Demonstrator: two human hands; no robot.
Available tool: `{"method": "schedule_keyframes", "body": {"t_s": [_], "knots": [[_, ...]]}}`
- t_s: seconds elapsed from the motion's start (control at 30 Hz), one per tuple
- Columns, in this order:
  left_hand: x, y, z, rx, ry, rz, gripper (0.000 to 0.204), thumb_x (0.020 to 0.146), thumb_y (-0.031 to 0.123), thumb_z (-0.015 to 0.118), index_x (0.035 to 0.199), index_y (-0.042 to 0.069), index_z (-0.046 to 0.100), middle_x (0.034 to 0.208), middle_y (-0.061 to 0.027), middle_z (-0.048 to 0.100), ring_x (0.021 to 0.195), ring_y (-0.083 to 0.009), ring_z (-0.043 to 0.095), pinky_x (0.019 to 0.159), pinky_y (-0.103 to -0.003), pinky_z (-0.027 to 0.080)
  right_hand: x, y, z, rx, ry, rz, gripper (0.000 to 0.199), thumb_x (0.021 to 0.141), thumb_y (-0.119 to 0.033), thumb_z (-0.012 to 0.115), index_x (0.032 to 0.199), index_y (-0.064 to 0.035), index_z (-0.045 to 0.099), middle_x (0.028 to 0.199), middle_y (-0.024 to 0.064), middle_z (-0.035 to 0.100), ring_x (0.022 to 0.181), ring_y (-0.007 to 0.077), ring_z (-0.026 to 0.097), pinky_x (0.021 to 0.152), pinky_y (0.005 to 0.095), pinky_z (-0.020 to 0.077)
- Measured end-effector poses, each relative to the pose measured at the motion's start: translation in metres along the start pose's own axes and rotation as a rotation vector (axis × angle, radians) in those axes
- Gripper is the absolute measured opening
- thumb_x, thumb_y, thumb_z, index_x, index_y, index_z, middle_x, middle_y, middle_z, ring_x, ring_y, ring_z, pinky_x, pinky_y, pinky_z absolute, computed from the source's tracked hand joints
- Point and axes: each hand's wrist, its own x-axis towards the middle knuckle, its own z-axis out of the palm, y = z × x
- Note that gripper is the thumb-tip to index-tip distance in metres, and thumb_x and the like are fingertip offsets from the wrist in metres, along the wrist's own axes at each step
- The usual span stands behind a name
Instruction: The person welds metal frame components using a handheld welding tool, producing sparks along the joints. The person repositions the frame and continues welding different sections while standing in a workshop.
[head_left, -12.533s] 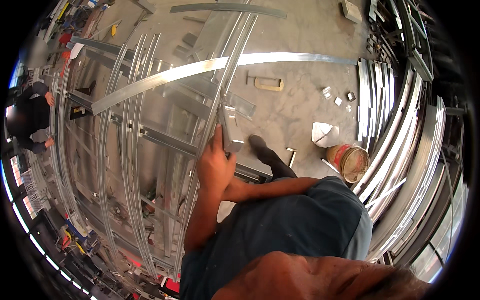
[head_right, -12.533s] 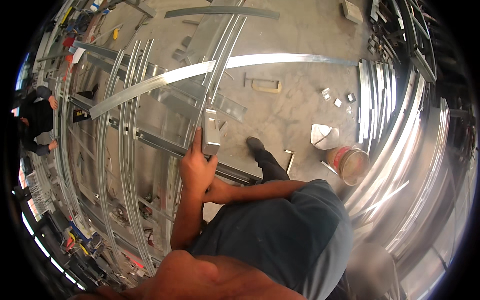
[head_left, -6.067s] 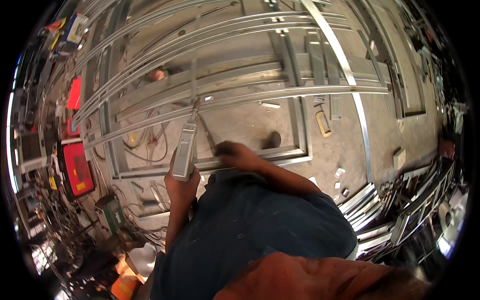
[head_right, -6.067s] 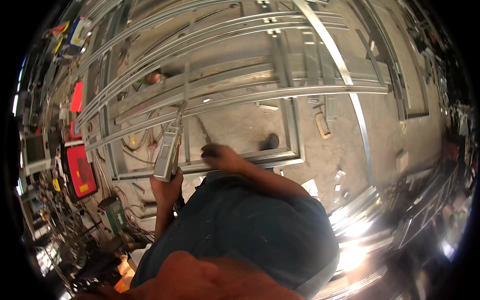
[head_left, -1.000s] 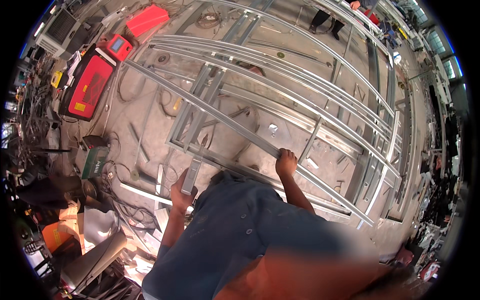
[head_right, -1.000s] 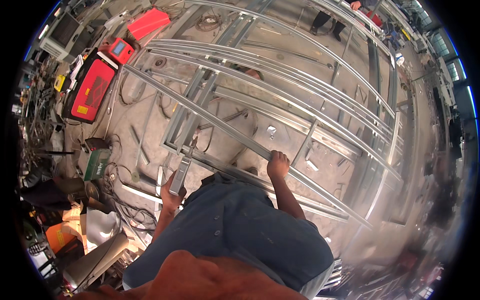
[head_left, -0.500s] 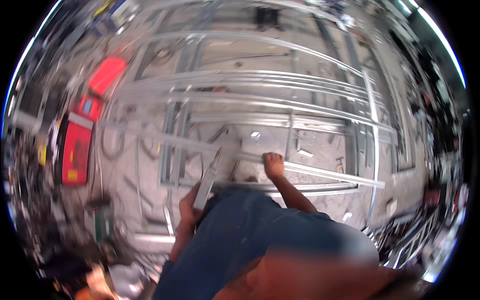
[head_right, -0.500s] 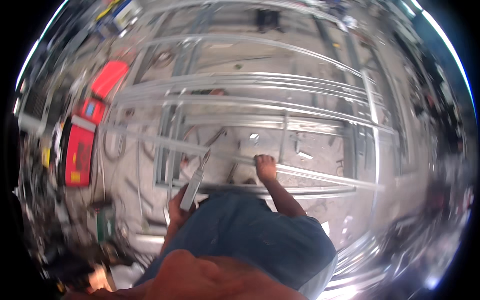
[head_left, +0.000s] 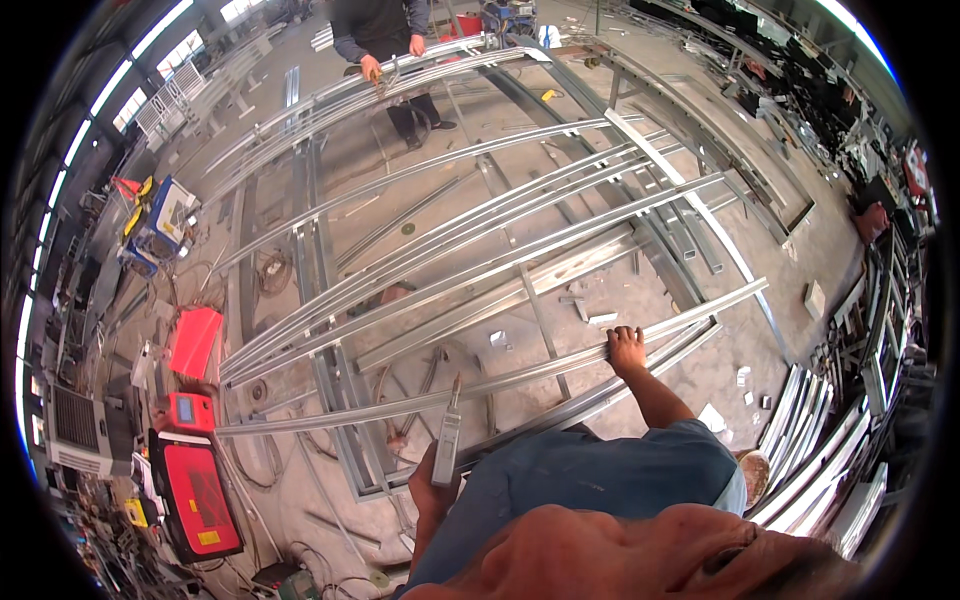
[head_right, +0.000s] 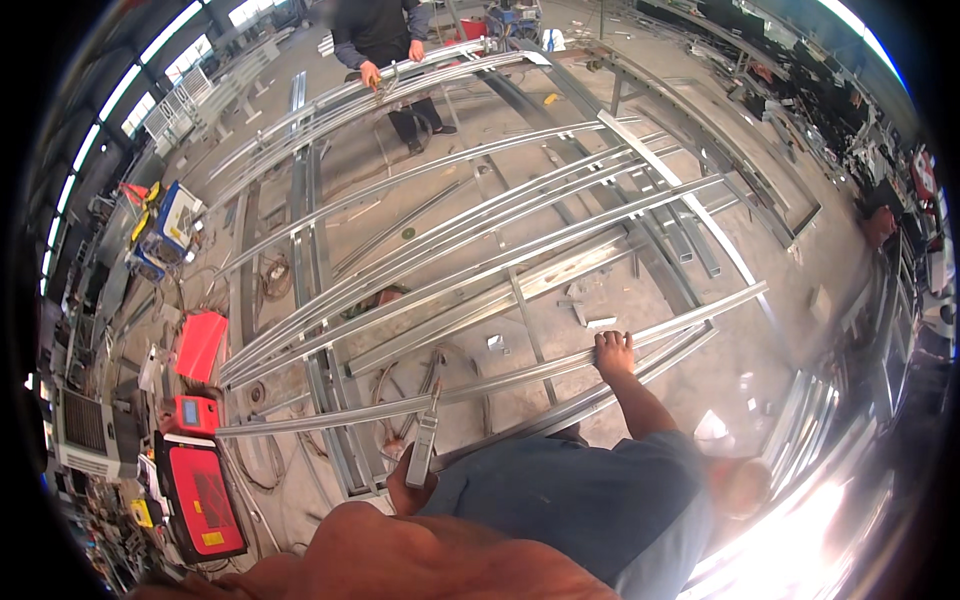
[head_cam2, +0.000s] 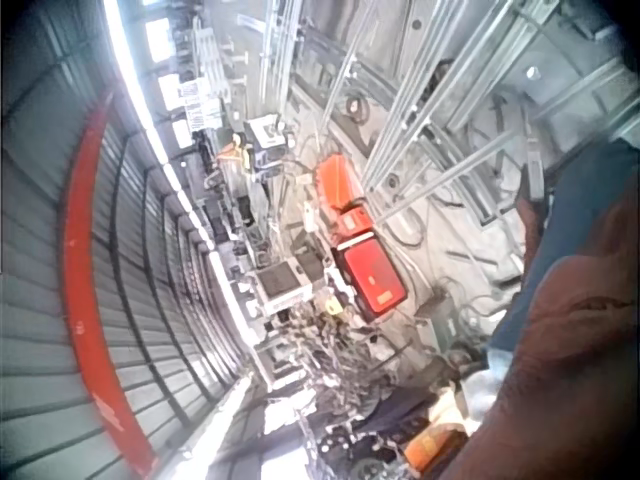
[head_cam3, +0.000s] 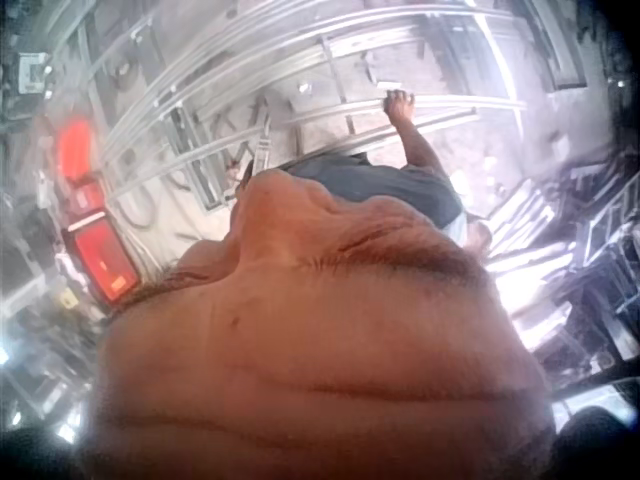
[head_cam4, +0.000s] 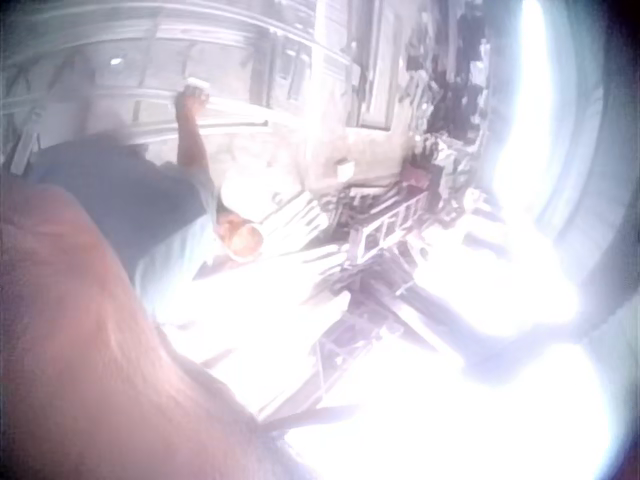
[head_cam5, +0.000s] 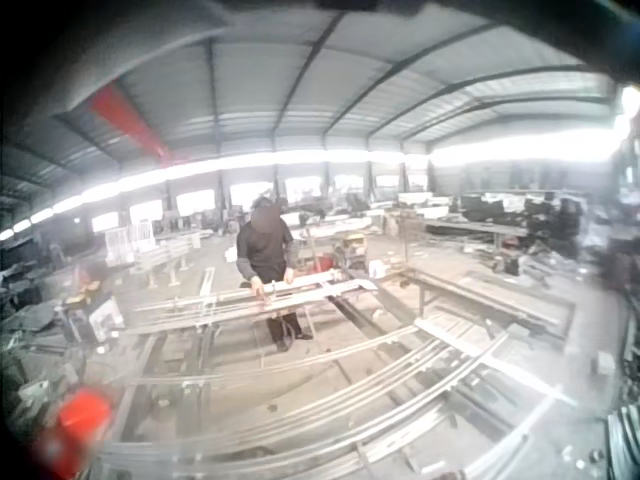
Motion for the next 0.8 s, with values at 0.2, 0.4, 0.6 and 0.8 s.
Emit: {"method": "schedule_keyframes", "body": {"t_s": [0.2,0.4,0.6,0.8], "knots": [[0.006,0.025,0.048,-0.004,0.100,0.081,0.062,0.072,0.005,0.074,0.133,0.004,0.063,0.101,-0.0201,0.075,0.093,-0.0353,0.075,0.079,-0.040,0.059,0.022,0.021,0.012,0.031,-0.091,-0.123,0.014,0.087,-0.016,0.060,0.098,-0.0104,0.068,0.107,0.0129,0.067,0.113,0.0320,0.062,0.115,0.0551,0.0366],[0.020,0.070,0.128,-0.078,0.067,0.052,0.065,0.069,0.005,0.073,0.134,0.002,0.063,0.100,-0.0210,0.075,0.091,-0.0351,0.076,0.079,-0.040,0.060,0.051,0.037,0.020,0.143,-0.016,-0.278,0.028,0.071,-0.023,0.078,0.095,-0.0116,0.067,0.098,0.0102,0.066,0.105,0.0314,0.063,0.110,0.0530,0.0403],[0.044,0.162,0.203,-0.167,0.088,0.004,0.065,0.070,0.005,0.070,0.135,0.004,0.063,0.101,-0.0154,0.075,0.093,-0.0244,0.075,0.084,-0.037,0.058,0.070,0.050,0.024,0.213,-0.008,-0.354,0.035,0.068,-0.028,0.083,0.095,-0.0114,0.067,0.100,0.0101,0.066,0.106,0.0314,0.063,0.110,0.0532,0.0398],[0.064,0.244,0.221,-0.229,0.026,-0.067,0.060,0.074,0.006,0.070,0.133,0.002,0.063,0.097,-0.0108,0.073,0.088,-0.0144,0.070,0.081,-0.032,0.056,0.056,0.047,-0.043,0.387,-0.177,-0.520,0.089,0.068,-0.036,0.088,0.144,-0.0105,0.049,0.131,0.0202,0.057,0.117,0.0376,0.060,0.109,0.0503,0.0425]]}}
